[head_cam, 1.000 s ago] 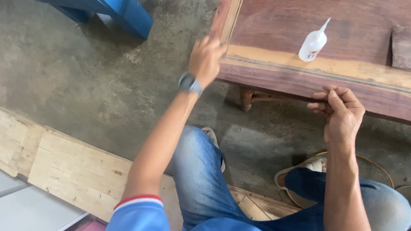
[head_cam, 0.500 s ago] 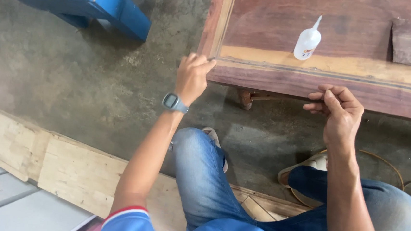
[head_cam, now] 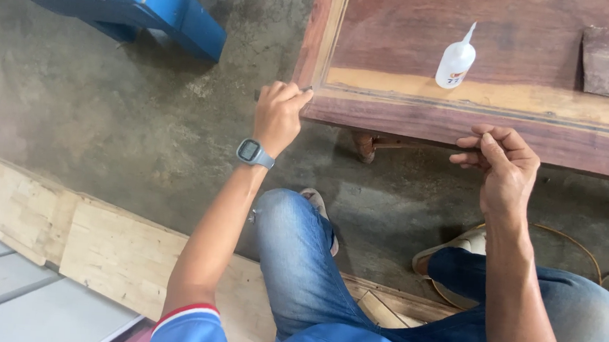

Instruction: Applying glue to wooden joints and sanding the surface of a wooden furniture piece.

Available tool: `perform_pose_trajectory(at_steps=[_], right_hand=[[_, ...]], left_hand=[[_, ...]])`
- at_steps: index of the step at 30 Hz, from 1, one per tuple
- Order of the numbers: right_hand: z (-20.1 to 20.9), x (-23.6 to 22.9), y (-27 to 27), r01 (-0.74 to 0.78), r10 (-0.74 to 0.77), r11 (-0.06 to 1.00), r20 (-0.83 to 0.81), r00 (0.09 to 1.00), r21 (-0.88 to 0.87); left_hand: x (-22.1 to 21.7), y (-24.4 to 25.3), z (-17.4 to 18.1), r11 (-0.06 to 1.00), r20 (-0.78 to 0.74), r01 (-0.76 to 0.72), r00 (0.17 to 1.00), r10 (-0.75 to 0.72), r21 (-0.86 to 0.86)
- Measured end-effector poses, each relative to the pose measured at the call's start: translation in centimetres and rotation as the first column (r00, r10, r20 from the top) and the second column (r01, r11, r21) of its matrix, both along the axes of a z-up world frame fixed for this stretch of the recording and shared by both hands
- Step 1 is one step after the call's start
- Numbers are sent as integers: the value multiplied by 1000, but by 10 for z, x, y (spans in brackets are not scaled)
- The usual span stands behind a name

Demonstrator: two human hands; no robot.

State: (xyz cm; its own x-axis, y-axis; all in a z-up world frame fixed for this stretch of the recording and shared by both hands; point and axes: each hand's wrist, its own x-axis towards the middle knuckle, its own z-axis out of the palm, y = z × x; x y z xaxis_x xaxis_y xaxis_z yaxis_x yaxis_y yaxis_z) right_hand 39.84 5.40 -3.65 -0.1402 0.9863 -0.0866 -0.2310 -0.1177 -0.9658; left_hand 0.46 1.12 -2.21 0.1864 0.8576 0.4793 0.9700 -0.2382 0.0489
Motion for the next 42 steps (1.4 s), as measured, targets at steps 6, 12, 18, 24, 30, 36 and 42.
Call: perform_pose_trajectory(at_steps=[6, 12, 18, 24, 30, 36, 42], right_hand=[[1, 1, 1, -16, 16, 1000, 3, 1000, -9], [6, 0, 1, -6, 6, 1000, 4, 1000, -18], [6, 1, -2, -13, 13, 1000, 11, 1000, -13], [12, -1, -5, -25, 25, 1000, 27, 999, 1], [12, 3, -2, -23, 23, 1000, 8, 1000, 13], [14, 0, -5, -31, 30, 999, 28, 999, 34], [5, 1, -4, -12, 11, 1000, 24, 1000, 13]], left_hand=[[-4, -8, 3, 973, -65, -158, 987, 149, -171], [1, 0, 9, 955, -86, -161, 986, 144, -250], [17, -4, 9, 982, -67, -120, 992, 111, -143], [13, 9, 6, 987, -57, -123, 991, 118, -100], [26, -2, 3, 980, -46, -174, 984, 170, -97], [15, 17, 6, 964, 19, -166, 985, 174, -210], [17, -4, 0, 986, 87, -130, 986, 139, -106]])
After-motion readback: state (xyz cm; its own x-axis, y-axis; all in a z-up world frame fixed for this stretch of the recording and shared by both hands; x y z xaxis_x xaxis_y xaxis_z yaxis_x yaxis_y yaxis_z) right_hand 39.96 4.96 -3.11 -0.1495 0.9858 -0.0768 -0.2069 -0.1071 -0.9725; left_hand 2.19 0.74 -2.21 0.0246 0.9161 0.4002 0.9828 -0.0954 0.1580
